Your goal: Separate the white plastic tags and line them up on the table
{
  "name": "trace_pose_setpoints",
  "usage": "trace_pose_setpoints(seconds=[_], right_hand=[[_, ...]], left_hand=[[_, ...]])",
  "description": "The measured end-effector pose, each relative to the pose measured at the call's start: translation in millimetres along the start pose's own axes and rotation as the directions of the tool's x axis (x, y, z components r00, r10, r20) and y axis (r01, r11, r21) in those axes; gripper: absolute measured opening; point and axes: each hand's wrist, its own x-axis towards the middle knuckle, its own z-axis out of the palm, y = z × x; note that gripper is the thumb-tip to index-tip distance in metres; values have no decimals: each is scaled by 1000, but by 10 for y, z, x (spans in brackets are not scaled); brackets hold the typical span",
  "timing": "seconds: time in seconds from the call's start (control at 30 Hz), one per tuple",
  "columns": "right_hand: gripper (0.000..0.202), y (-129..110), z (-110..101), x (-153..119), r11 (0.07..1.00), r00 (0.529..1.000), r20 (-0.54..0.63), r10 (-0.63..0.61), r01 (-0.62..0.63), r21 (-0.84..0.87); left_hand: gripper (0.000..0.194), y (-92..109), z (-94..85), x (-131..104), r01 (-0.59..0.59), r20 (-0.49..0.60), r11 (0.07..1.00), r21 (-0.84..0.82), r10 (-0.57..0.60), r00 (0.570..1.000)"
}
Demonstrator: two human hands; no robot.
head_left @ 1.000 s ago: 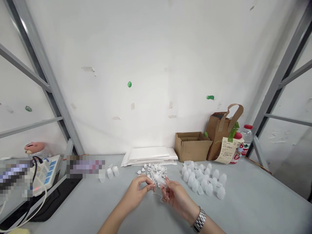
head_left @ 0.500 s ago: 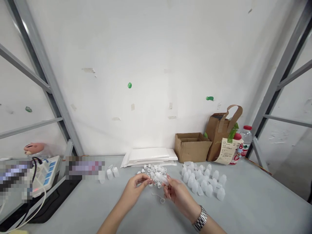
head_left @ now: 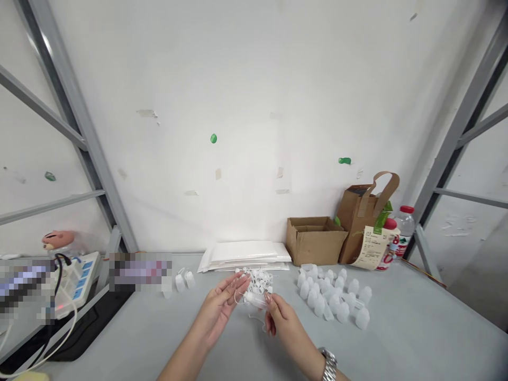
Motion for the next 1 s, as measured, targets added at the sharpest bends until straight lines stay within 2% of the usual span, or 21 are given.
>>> trace_pose_setpoints(seconds=[0.13,0.37,0.63,0.8,1.0], right_hand=[[47,-6,10,-41,996,999,-26,-30,28,-79],[46,-21,16,-67,993,999,-43,-26,21,-112],[45,-15,11,-61,990,999,-25,-22,18,-143],[43,-31,24,-87,976,998,-52,-42,30,-216],[45,-1,54,-128,958,984,-152,-88,41,-285]], left_hand=[[21,-30,10,-5,25,-16,999,35,-24,1000],[27,-30,39,-32,-15,-16,992,126,18,1000],[23,-61,16,-8,-19,-16,994,110,21,1000],[33,-97,-1,-14,-44,-9,990,137,46,999],[46,-169,53,-23,-104,-43,978,179,114,993]])
